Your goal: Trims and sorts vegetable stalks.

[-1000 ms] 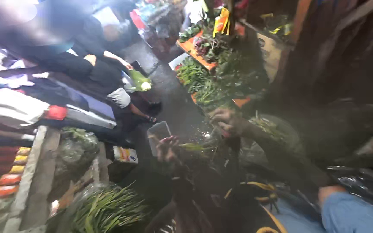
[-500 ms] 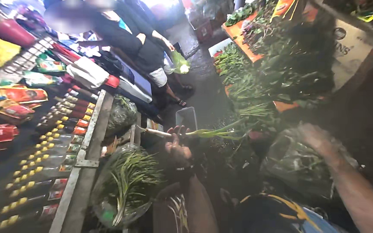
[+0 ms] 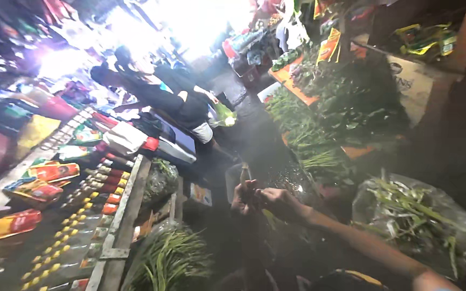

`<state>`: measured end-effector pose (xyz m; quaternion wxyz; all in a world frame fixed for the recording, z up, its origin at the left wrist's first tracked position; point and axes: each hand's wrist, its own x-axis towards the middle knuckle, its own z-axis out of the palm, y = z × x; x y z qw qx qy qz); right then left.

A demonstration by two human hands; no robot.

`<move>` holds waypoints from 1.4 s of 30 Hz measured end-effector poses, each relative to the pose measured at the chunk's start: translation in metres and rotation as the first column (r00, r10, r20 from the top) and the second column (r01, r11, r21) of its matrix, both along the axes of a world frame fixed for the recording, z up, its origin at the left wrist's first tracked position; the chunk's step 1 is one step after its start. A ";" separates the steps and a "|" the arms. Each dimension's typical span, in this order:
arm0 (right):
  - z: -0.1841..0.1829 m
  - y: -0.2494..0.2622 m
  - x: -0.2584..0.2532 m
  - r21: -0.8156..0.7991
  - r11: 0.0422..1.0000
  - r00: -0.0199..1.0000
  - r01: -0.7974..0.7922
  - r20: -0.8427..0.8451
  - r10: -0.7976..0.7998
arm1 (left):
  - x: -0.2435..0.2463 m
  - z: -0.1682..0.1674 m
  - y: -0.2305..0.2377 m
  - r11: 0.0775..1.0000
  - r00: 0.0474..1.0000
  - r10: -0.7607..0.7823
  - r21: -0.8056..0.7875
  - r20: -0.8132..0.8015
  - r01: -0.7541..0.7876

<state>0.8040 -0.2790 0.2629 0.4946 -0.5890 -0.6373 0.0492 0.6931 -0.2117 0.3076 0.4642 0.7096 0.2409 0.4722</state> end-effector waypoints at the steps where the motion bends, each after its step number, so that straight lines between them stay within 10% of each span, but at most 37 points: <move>1: -0.002 0.001 -0.002 0.047 0.998 0.999 0.034 -0.025 -0.033 | 0.000 0.000 0.000 1.000 1.000 -0.011 -0.020 0.006 0.011; 7: 0.016 0.002 0.010 0.159 0.984 0.951 0.075 -0.308 -0.023 | -0.003 -0.033 0.008 0.983 0.980 -0.167 0.058 -0.112 0.174; 26: 0.007 -0.005 0.015 -0.274 0.956 0.962 0.104 -0.217 -0.167 | 0.020 -0.057 0.009 0.971 0.960 -0.027 0.221 -0.280 0.091; 34: 0.020 -0.005 0.030 -0.395 0.918 0.989 0.029 -0.120 -0.083 | 0.007 -0.075 0.033 0.954 0.930 -0.252 0.093 -0.267 0.285; 39: 0.022 -0.005 0.073 -0.204 0.960 0.676 -0.190 -0.737 -0.023 | -0.018 -0.105 0.058 0.956 0.929 -0.294 -0.063 -0.223 0.287; 42: 0.067 -0.028 0.093 -0.024 0.998 0.491 -0.064 -0.871 0.010 | -0.039 -0.118 0.065 0.969 0.925 -0.244 -0.103 -0.292 0.223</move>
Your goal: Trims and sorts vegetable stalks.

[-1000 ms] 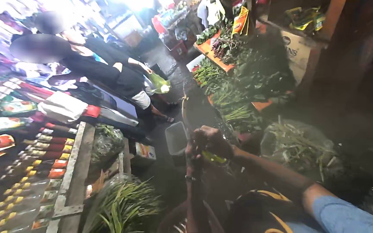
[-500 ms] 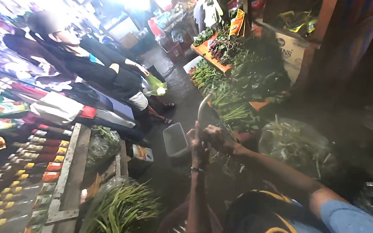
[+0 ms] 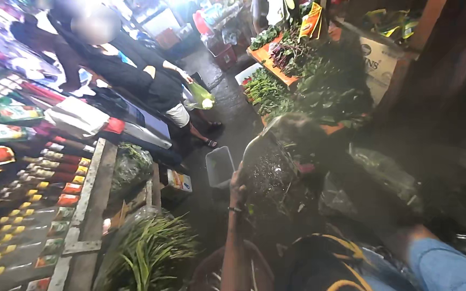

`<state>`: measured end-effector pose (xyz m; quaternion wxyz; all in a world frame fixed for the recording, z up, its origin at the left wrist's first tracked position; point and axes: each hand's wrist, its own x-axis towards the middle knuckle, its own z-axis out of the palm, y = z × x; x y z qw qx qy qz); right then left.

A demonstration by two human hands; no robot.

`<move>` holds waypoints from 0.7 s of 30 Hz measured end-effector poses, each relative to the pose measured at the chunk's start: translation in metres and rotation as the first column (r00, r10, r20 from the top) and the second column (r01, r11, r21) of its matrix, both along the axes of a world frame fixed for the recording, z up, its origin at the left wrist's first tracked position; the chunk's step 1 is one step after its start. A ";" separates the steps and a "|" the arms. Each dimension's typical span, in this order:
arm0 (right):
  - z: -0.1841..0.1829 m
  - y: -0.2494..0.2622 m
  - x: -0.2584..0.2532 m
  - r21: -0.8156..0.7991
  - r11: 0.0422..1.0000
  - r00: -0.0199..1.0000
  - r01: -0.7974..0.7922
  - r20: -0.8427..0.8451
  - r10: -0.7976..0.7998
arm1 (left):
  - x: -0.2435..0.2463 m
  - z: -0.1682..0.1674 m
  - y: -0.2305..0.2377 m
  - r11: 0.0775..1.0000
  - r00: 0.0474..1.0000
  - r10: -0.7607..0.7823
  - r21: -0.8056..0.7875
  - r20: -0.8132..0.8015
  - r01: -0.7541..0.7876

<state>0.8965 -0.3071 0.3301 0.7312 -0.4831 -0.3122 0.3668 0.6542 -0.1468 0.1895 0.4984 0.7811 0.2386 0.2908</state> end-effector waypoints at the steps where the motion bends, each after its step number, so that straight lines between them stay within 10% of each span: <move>1: 0.006 -0.004 0.010 0.087 0.994 0.998 0.062 -0.021 -0.060 | -0.005 -0.001 0.001 0.999 0.999 0.033 0.004 -0.029 -0.032; 9: 0.005 -0.047 0.074 0.506 0.835 0.975 0.218 -0.150 -0.164 | -0.019 0.019 0.019 0.931 0.935 0.353 0.088 0.030 -0.354; 13: -0.020 -0.039 0.048 0.319 0.941 0.984 0.116 -0.169 -0.064 | -0.022 0.032 0.030 0.897 0.902 0.321 -0.398 0.291 -0.191; 21: -0.089 0.009 -0.020 0.011 0.999 0.966 -0.033 -0.257 0.035 | -0.010 0.052 0.034 0.776 0.743 0.366 -0.624 0.561 0.089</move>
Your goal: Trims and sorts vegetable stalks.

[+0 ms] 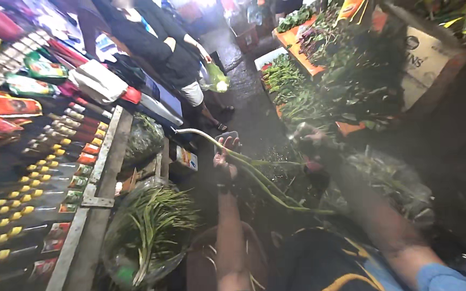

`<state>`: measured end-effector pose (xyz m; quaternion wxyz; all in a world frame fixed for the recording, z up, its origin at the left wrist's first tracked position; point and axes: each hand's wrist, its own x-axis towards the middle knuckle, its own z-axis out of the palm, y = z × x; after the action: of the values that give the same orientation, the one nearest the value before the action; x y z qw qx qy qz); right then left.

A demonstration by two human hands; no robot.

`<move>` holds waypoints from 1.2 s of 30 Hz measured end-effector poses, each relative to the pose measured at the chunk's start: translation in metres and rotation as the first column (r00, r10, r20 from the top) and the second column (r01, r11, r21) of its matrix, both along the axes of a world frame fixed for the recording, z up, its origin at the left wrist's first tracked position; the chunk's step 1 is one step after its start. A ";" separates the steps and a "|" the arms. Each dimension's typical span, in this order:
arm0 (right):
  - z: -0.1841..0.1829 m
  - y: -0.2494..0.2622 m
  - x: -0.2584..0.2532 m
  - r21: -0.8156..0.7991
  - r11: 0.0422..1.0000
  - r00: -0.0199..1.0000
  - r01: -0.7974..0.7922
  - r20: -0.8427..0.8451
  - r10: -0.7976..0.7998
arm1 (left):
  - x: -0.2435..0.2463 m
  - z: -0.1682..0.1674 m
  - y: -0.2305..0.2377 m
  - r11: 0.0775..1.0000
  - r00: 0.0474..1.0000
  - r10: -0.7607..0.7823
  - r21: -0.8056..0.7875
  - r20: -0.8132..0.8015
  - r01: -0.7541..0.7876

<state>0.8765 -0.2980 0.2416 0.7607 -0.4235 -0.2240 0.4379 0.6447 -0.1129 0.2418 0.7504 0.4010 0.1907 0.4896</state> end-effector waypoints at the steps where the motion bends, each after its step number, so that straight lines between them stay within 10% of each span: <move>1: -0.005 0.008 -0.008 -0.058 0.998 1.000 -0.016 -0.013 0.015 | 0.001 0.000 -0.001 1.000 1.000 0.021 -0.018 0.003 -0.021; 9: 0.008 0.080 -0.076 -0.067 0.987 0.957 -0.146 0.244 0.158 | 0.033 0.009 -0.027 0.989 0.992 -0.008 0.145 -0.128 0.027; 14: 0.001 0.094 -0.093 0.064 0.998 0.613 -0.002 0.789 -0.049 | 0.034 0.016 -0.032 0.945 0.972 0.111 0.325 -0.209 -0.038; 22: -0.006 0.086 -0.101 0.169 0.972 0.357 0.163 0.908 -0.218 | 0.039 0.004 -0.042 0.905 0.866 0.314 0.399 -0.390 -0.149; 32: -0.024 0.076 -0.074 0.171 0.976 -0.002 0.139 0.985 -0.172 | 0.044 -0.017 -0.038 0.940 0.901 0.100 0.336 -0.422 0.054; 36: -0.020 0.065 -0.071 -0.178 0.976 0.188 0.122 0.970 0.153 | 0.050 -0.014 -0.043 0.922 0.830 0.104 0.365 -0.548 0.126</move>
<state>0.8060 -0.2331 0.2218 0.3877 -0.6821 -0.6125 0.0963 0.6943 -0.1561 0.2280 0.5707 0.6670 0.2986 0.3746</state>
